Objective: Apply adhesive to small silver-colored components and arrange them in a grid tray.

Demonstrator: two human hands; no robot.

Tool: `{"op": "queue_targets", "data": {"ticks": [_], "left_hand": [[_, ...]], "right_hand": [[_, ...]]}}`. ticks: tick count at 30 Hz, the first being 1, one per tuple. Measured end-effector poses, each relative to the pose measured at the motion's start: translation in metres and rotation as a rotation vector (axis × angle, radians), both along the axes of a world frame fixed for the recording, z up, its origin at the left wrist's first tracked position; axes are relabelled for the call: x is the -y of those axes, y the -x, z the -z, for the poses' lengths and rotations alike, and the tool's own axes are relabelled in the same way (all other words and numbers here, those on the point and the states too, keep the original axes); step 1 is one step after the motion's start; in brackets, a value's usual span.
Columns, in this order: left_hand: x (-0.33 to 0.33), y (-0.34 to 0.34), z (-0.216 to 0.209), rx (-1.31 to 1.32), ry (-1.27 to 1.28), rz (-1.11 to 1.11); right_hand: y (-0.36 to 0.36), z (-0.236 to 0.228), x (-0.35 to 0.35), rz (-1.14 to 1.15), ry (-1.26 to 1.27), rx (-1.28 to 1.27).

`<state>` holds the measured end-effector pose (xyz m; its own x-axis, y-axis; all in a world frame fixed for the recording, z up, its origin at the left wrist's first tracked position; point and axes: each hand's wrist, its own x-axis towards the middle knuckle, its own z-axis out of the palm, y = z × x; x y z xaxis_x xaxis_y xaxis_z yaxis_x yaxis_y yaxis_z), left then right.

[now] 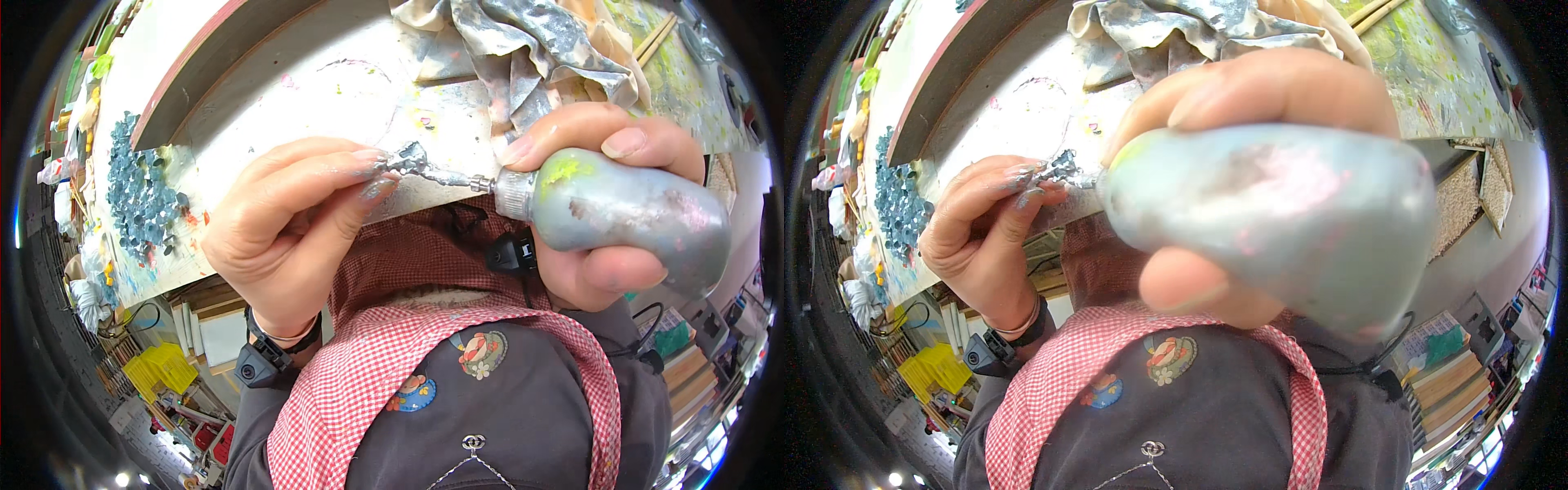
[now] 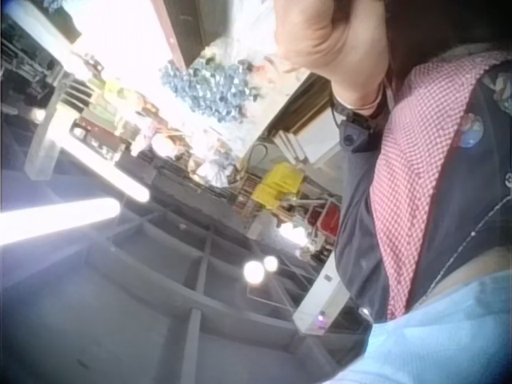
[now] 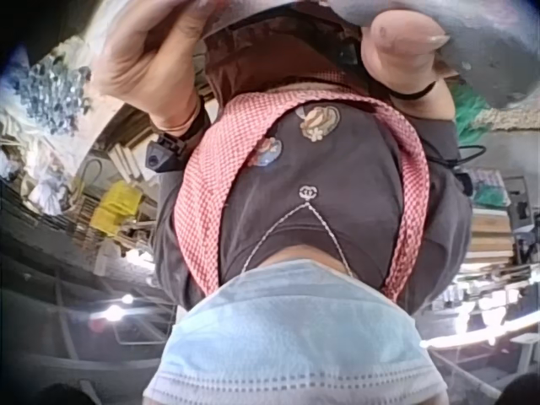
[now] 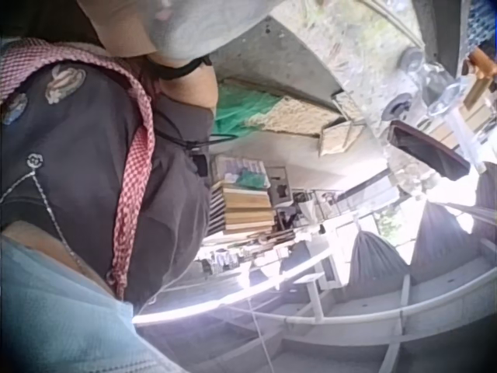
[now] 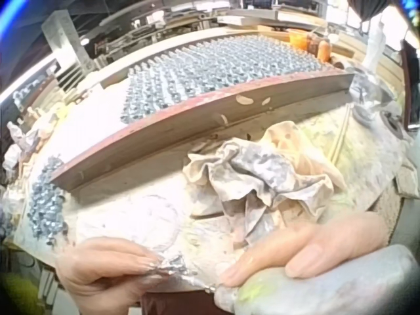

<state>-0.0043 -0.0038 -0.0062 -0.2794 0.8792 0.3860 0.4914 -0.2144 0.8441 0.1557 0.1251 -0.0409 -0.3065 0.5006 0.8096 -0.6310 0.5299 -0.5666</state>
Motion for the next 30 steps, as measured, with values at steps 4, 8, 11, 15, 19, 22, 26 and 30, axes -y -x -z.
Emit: {"op": "queue_targets", "data": {"ticks": [4, 8, 11, 15, 19, 22, 26, 30], "left_hand": [[0.001, -0.001, -0.001, -0.049, 0.008, 0.005], [-0.003, -0.007, 0.003, 0.061, -0.038, -0.08], [-0.006, -0.007, 0.0, 0.11, 0.003, -0.074], [-0.006, -0.007, -0.005, 0.276, 0.018, -0.104], [-0.002, -0.003, -0.011, 0.371, -0.007, -0.063], [-0.004, -0.009, -0.007, 0.476, 0.021, -0.025], [0.007, -0.001, -0.018, 0.498, 0.009, -0.05], [-0.004, 0.029, -0.044, 0.301, 0.014, -0.138]], "right_hand": [[0.001, 0.0, 0.003, 0.028, 0.05, -0.029], [0.002, 0.001, 0.002, 0.056, 0.1, -0.058], [0.0, -0.002, -0.001, 0.073, 0.119, -0.082], [0.003, -0.005, 0.001, 0.051, 0.123, -0.136], [0.008, -0.016, 0.013, 0.118, 0.224, -0.062], [-0.011, -0.013, 0.024, 0.21, 0.352, 0.02], [-0.005, -0.01, 0.032, 0.205, 0.419, -0.015], [-0.006, -0.012, 0.031, 0.156, 0.433, -0.011]]}}
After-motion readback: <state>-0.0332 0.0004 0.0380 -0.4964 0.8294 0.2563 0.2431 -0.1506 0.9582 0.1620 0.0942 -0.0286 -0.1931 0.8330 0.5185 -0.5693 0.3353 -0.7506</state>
